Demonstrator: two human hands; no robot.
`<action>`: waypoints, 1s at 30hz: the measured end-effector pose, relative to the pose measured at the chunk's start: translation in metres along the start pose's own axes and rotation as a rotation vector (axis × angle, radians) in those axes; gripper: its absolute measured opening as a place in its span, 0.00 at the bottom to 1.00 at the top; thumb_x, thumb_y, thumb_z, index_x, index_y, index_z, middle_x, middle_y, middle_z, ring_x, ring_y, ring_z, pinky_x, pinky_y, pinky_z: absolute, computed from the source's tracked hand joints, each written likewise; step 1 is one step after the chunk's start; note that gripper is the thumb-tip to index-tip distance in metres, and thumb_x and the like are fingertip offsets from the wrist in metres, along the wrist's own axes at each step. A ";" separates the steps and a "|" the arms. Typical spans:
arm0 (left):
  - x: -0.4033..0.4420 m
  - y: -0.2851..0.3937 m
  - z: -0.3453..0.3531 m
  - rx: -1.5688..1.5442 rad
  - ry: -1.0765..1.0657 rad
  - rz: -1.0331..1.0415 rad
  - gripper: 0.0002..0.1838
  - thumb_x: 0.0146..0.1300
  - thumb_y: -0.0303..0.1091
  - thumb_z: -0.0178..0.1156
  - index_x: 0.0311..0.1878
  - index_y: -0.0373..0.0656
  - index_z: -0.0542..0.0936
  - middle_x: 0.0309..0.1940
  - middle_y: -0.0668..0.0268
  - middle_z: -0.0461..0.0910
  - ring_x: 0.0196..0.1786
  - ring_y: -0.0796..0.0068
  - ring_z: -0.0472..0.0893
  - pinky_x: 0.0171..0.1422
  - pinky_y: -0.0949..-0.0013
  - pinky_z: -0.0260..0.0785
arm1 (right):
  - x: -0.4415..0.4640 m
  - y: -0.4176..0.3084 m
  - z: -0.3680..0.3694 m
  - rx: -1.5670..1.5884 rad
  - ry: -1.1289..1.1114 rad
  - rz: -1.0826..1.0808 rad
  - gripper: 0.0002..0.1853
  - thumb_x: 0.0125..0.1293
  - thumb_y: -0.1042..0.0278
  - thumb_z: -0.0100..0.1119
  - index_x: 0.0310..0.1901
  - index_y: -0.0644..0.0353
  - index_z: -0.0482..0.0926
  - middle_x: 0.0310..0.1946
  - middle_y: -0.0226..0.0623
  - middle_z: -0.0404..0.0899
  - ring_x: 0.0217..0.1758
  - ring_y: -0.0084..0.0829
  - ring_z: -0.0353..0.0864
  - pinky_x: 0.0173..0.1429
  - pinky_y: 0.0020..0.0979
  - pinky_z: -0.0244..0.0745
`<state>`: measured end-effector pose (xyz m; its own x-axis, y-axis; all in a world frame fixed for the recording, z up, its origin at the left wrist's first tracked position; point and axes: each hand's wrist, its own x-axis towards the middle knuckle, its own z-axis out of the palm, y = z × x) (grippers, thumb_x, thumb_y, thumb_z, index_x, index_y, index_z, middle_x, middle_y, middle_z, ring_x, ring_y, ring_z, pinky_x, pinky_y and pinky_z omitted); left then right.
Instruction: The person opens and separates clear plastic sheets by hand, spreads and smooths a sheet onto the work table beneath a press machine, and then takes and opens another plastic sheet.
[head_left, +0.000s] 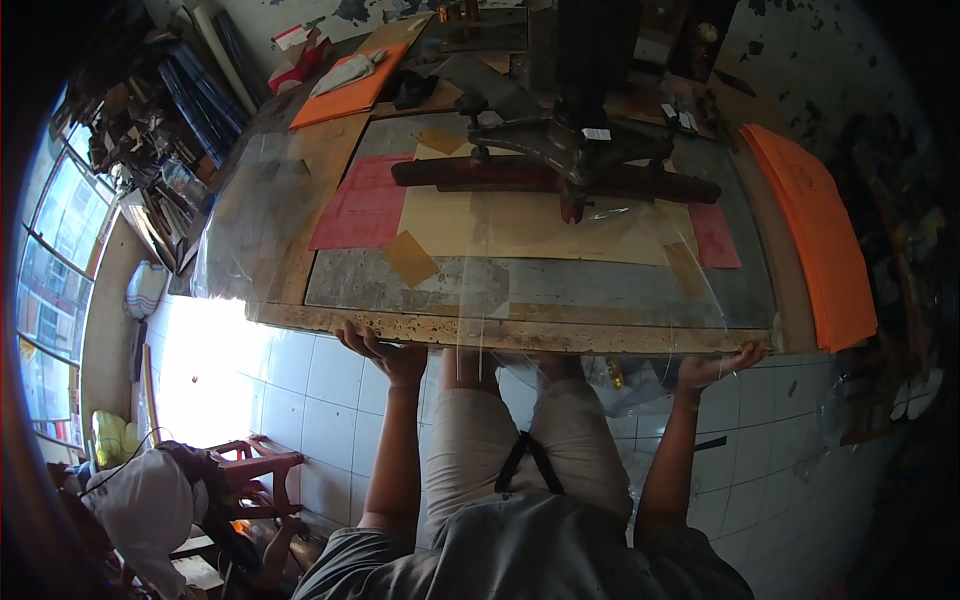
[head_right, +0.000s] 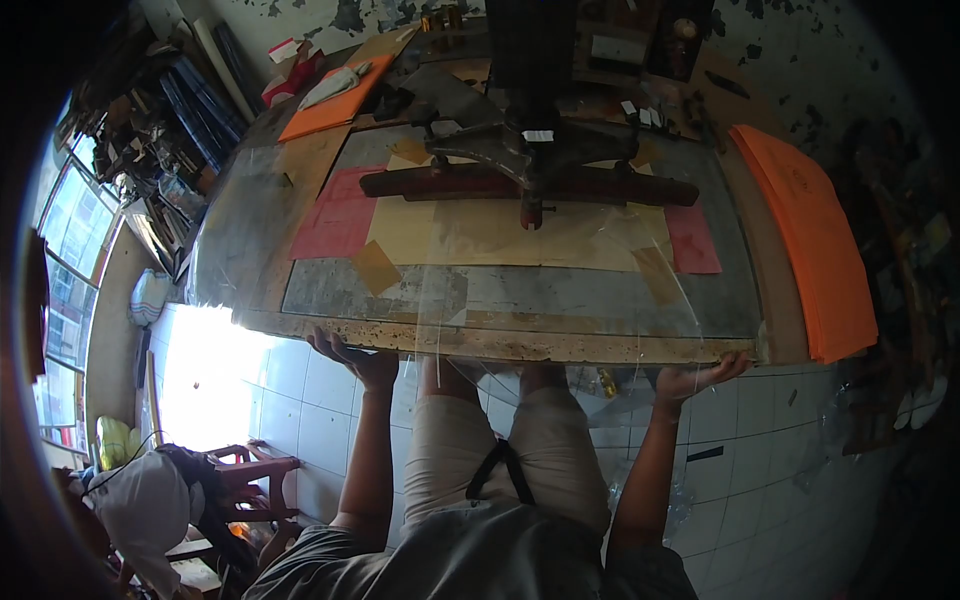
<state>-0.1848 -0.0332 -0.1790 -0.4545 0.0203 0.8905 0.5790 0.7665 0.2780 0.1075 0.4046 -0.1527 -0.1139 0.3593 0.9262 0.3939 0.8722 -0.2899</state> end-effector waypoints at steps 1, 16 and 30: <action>0.000 0.000 0.000 -0.002 -0.001 -0.001 0.56 0.64 0.62 0.70 0.81 0.49 0.46 0.81 0.39 0.45 0.84 0.25 0.40 0.82 0.19 0.36 | 0.000 0.000 0.000 -0.004 -0.005 0.003 0.50 0.74 0.40 0.61 0.82 0.60 0.44 0.83 0.59 0.43 0.88 0.63 0.35 0.85 0.67 0.38; 0.000 -0.001 -0.001 -0.017 0.002 -0.006 0.57 0.63 0.65 0.71 0.81 0.50 0.47 0.80 0.40 0.46 0.83 0.26 0.44 0.81 0.20 0.38 | -0.002 0.001 0.000 0.002 -0.008 0.017 0.50 0.73 0.42 0.64 0.82 0.59 0.45 0.83 0.57 0.43 0.88 0.62 0.33 0.86 0.67 0.37; 0.002 0.003 -0.004 -0.008 -0.013 -0.018 0.60 0.59 0.54 0.78 0.83 0.56 0.46 0.82 0.42 0.46 0.84 0.27 0.44 0.82 0.22 0.40 | -0.002 0.000 0.002 0.003 0.009 0.028 0.51 0.73 0.41 0.65 0.81 0.60 0.44 0.82 0.58 0.44 0.88 0.63 0.35 0.85 0.66 0.38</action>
<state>-0.1805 -0.0334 -0.1748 -0.4733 0.0150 0.8808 0.5760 0.7617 0.2966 0.1064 0.4047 -0.1549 -0.0946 0.3808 0.9198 0.3943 0.8627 -0.3166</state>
